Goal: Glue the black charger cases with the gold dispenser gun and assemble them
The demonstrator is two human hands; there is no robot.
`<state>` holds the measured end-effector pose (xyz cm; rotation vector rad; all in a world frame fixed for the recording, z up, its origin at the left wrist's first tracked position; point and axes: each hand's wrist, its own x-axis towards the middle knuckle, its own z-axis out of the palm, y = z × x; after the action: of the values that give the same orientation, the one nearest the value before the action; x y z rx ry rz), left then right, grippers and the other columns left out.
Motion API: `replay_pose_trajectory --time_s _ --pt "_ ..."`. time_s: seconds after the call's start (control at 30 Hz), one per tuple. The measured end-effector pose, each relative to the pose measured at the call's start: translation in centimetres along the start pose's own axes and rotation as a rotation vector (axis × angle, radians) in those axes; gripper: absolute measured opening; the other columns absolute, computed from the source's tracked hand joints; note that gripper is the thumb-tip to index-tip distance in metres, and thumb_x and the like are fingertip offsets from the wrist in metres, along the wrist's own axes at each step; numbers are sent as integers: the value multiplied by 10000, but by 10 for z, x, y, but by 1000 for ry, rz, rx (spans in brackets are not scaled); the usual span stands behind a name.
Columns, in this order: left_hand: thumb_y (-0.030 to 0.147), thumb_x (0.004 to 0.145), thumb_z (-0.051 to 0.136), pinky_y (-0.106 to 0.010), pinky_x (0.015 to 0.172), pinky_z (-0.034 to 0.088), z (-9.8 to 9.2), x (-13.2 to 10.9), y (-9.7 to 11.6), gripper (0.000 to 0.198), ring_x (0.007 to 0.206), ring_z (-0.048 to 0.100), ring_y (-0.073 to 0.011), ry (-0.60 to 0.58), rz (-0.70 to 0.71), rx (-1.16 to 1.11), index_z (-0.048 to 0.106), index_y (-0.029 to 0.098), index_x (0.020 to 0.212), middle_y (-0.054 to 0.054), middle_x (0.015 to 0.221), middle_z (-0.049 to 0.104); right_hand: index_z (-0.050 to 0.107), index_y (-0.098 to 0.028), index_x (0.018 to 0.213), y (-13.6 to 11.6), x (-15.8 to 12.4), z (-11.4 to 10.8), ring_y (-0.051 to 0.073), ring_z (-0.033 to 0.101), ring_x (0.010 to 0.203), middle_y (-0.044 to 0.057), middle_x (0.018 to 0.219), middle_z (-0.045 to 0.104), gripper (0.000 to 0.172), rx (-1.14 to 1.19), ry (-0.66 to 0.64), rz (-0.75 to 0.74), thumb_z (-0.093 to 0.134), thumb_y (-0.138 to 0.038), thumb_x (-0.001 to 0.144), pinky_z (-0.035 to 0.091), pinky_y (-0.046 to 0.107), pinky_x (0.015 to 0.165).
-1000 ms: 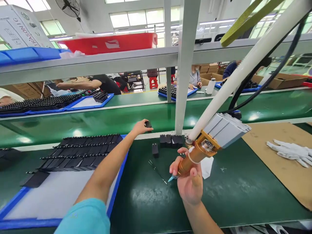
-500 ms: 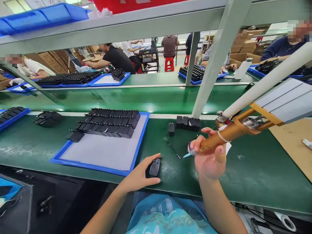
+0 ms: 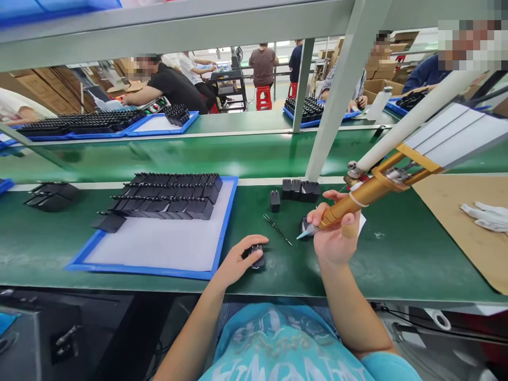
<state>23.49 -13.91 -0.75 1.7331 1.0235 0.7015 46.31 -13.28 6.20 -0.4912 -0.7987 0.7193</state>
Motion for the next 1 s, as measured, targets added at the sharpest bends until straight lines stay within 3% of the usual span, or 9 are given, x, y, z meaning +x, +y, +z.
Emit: replay_pose_trajectory --time_s 0.07,0.13,0.27,0.43,0.5,0.63,0.8,1.0 --pt "441 820 688 -437 1096 389 4 -7 6 624 1315 459 -271 65 -12 136 467 314 1389 -75 1426 483 630 -264 1030 0 0 0 69 546 512 5 1031 590 245 -11 6 1 604 -408 833 493 286 508" --pt "431 754 755 -471 1082 404 12 -15 10 822 1343 417 -298 164 -31 271 347 334 1460 -91 1459 419 621 -269 1032 -1 0 0 70 540 508 5 1031 591 255 -24 13 4 603 -423 829 491 288 505" --pt "349 814 693 -476 1039 447 25 -21 13 708 1252 502 -276 296 -18 335 362 309 1438 -97 1326 525 612 -284 1013 -3 -1 2 69 530 511 -1 1028 582 233 -46 19 21 584 -430 833 486 285 508" --pt "343 868 634 -391 972 523 16 -17 1 627 1112 626 -207 265 -55 -63 347 296 1425 -101 1361 536 584 -284 1015 -4 -2 4 70 518 506 5 1032 586 264 -76 36 40 585 -461 818 487 288 502" --pt "366 876 624 -363 908 558 13 -16 -6 540 1008 669 -187 290 -79 -157 423 264 1367 -115 1346 553 575 -284 1018 -4 -2 4 67 514 502 5 1039 587 273 -76 34 45 585 -467 817 492 289 502" --pt "385 884 609 -341 834 573 17 -18 -10 309 954 671 -185 366 -44 -28 613 229 1151 -97 1280 601 577 -283 1019 -5 -3 6 66 521 500 5 1039 589 260 -60 15 50 588 -452 822 496 290 498" --pt "327 817 702 -381 934 525 24 -20 3 480 1077 633 -216 245 51 175 550 266 1268 -54 1174 664 589 -278 1024 -5 -3 6 66 530 506 6 1039 588 244 -25 -1 41 592 -428 832 496 289 500" --pt "335 841 673 -391 973 504 21 -16 7 391 1119 622 -224 200 46 184 598 259 1217 -61 1201 661 588 -284 1022 -4 -3 5 68 527 509 3 1041 592 253 -31 11 53 599 -441 824 502 287 507"
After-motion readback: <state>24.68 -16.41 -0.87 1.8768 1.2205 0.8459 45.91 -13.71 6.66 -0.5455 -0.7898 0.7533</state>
